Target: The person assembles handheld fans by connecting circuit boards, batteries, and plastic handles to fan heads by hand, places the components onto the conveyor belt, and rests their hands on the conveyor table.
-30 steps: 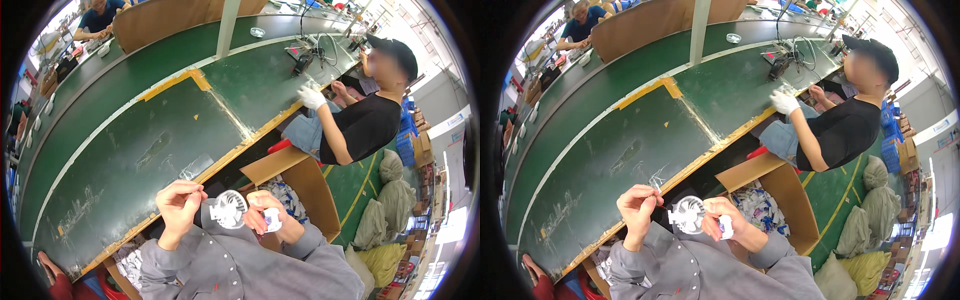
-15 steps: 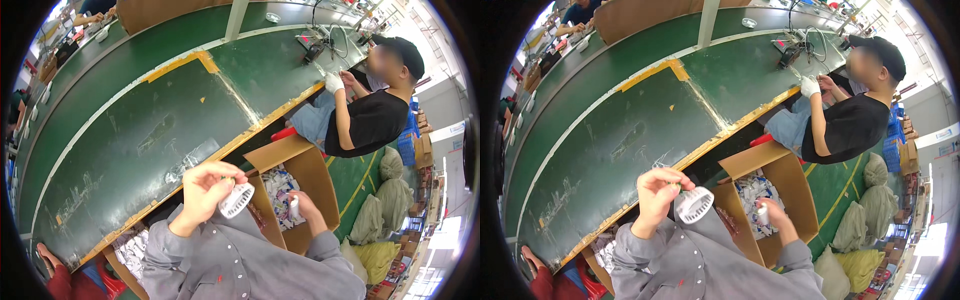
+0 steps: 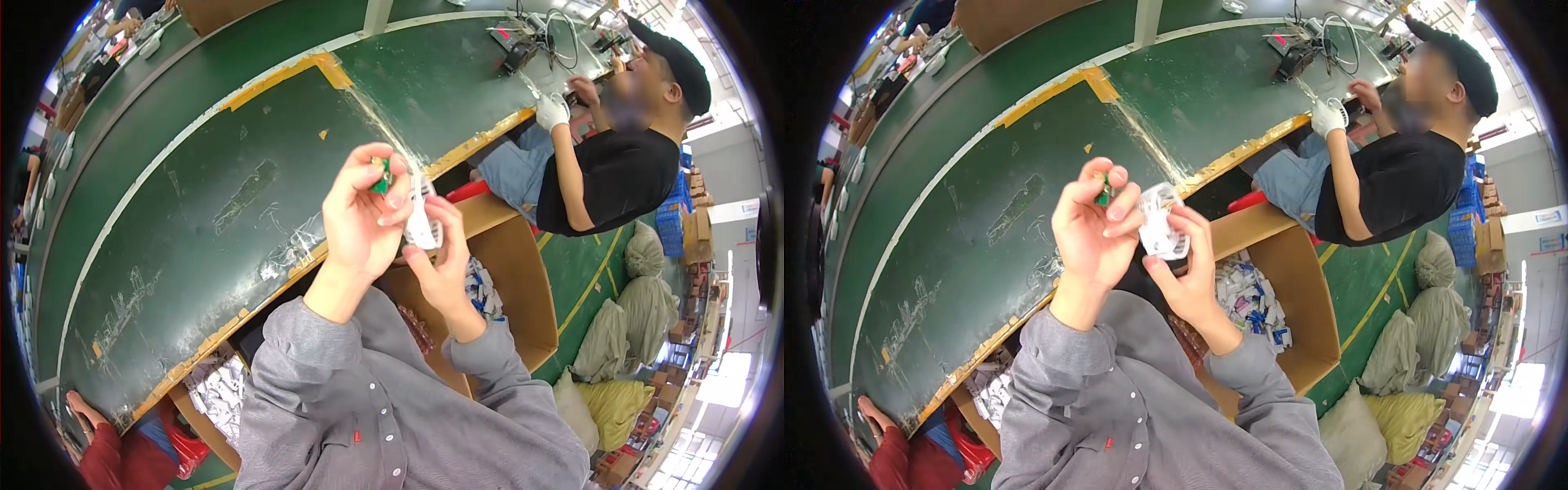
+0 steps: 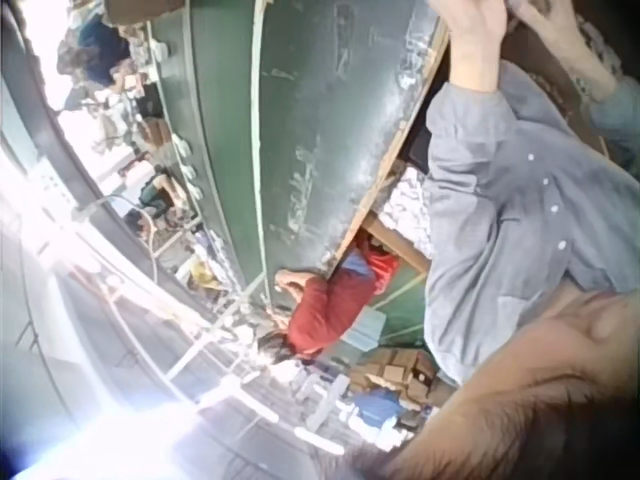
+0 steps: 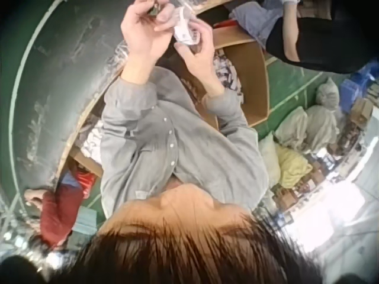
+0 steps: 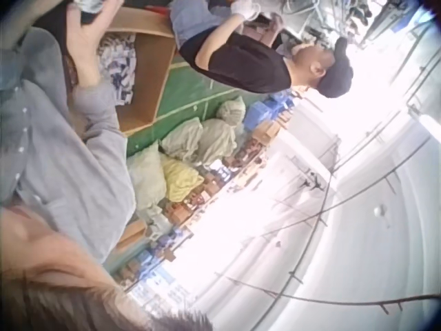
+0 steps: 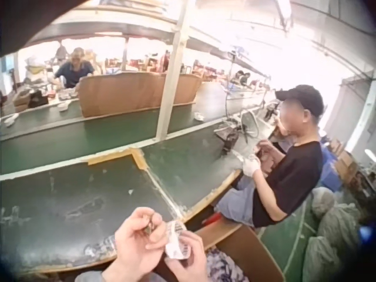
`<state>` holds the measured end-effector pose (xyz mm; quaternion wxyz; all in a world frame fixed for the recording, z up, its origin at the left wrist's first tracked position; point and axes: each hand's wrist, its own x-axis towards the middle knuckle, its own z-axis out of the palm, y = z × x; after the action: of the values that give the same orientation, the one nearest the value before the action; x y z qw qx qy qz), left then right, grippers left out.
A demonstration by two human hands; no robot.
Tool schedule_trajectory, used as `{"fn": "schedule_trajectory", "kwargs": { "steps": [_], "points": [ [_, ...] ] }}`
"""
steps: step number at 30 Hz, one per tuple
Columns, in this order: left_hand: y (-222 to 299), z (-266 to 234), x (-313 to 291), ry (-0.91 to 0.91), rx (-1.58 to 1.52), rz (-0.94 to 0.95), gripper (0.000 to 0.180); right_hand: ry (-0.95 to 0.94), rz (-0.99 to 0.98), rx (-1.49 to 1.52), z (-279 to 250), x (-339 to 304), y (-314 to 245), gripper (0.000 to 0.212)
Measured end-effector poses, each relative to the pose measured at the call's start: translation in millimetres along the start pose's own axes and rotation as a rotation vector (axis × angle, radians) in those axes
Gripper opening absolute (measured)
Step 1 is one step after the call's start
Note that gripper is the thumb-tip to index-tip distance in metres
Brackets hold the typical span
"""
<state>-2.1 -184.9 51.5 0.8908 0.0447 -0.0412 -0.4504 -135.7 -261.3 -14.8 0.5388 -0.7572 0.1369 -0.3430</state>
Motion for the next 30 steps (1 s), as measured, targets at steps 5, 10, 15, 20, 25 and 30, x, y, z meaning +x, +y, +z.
{"fn": "schedule_trajectory", "kwargs": {
  "steps": [5, 10, 15, 20, 25, 30],
  "points": [
    [22, -10, 11, 0.049, 0.341, 0.184, 0.022, 0.111, -0.135, -0.157, 7, 25, 3, 0.045],
    [63, -40, 22, 0.105, 1.174, 0.442, 0.026, 0.098, -0.152, -0.307, -7, 65, 40, 0.039],
    [165, -103, 26, 0.367, 1.973, 0.565, 0.038, 0.202, 0.409, 0.406, -37, 104, 87, 0.046],
    [291, -159, -2, 0.711, 2.534, 0.722, 0.040, 0.095, 0.601, 0.744, -50, 128, 91, 0.060],
    [330, -185, -24, 0.848, 2.769, 0.659, 0.052, 0.162, 0.510, 0.532, -46, 153, 116, 0.050],
    [315, -192, -21, 0.906, 2.717, 0.492, 0.056, 0.314, 0.103, -0.553, -55, 202, 181, 0.043]
  ]
}}
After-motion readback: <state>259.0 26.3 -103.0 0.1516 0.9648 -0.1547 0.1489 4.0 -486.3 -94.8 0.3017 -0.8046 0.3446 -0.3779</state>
